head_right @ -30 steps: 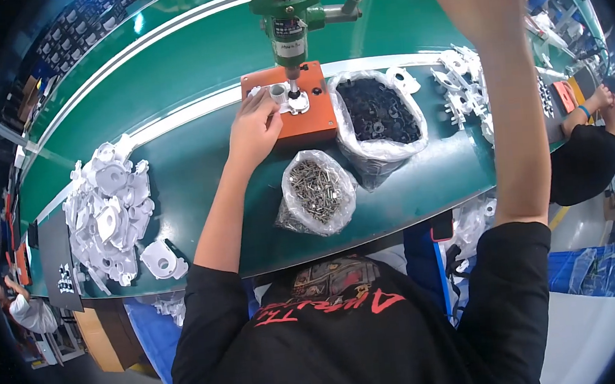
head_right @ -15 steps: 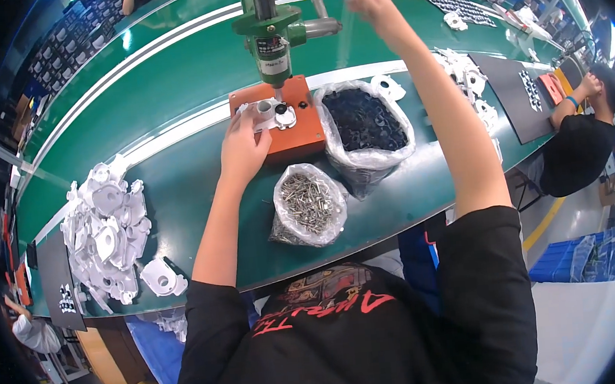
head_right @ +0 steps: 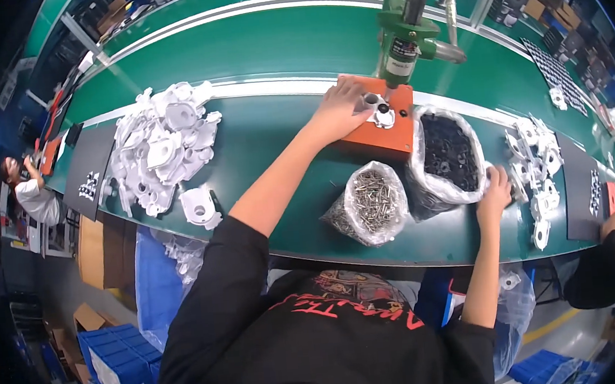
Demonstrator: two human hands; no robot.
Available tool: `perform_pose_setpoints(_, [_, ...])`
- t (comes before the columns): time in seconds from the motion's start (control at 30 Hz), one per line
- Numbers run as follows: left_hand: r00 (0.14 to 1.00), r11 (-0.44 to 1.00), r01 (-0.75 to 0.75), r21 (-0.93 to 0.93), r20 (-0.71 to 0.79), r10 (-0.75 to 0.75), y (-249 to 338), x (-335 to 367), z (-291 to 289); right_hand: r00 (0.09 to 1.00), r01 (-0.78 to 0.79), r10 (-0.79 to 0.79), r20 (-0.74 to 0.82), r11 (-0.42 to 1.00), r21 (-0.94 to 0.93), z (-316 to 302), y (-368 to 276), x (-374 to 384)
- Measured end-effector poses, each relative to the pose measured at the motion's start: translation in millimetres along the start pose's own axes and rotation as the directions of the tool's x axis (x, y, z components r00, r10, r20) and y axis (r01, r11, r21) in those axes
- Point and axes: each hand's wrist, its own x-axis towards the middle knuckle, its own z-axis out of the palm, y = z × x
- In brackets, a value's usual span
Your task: Assembling white plastic parts with metal inserts using a manual press machine on a factory assembly line.
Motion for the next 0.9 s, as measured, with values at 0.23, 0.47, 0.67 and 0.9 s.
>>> perform_pose_setpoints(0.23, [0.873,0.941,-0.014,0.339,0.463,-0.153,19,51,-51,0.999,-0.039,0.039,0.001,0.993,0.116,-35,-47,-35])
perform_pose_setpoints(0.47, [0.914,0.891,0.383,0.246,0.039,-0.404,-46,53,-67,0.996,-0.088,0.088,0.009,0.987,0.131,-31,-45,-38])
perform_pose_setpoints(0.67, [0.905,0.909,0.416,-0.002,0.092,-0.415,-57,18,-115,0.996,-0.085,0.083,0.024,0.988,0.132,-26,-39,-38])
perform_pose_setpoints(0.9, [0.619,0.684,0.690,0.237,0.296,-0.727,-27,-72,-257,0.994,-0.103,0.098,0.039,0.976,0.192,-23,-25,-40])
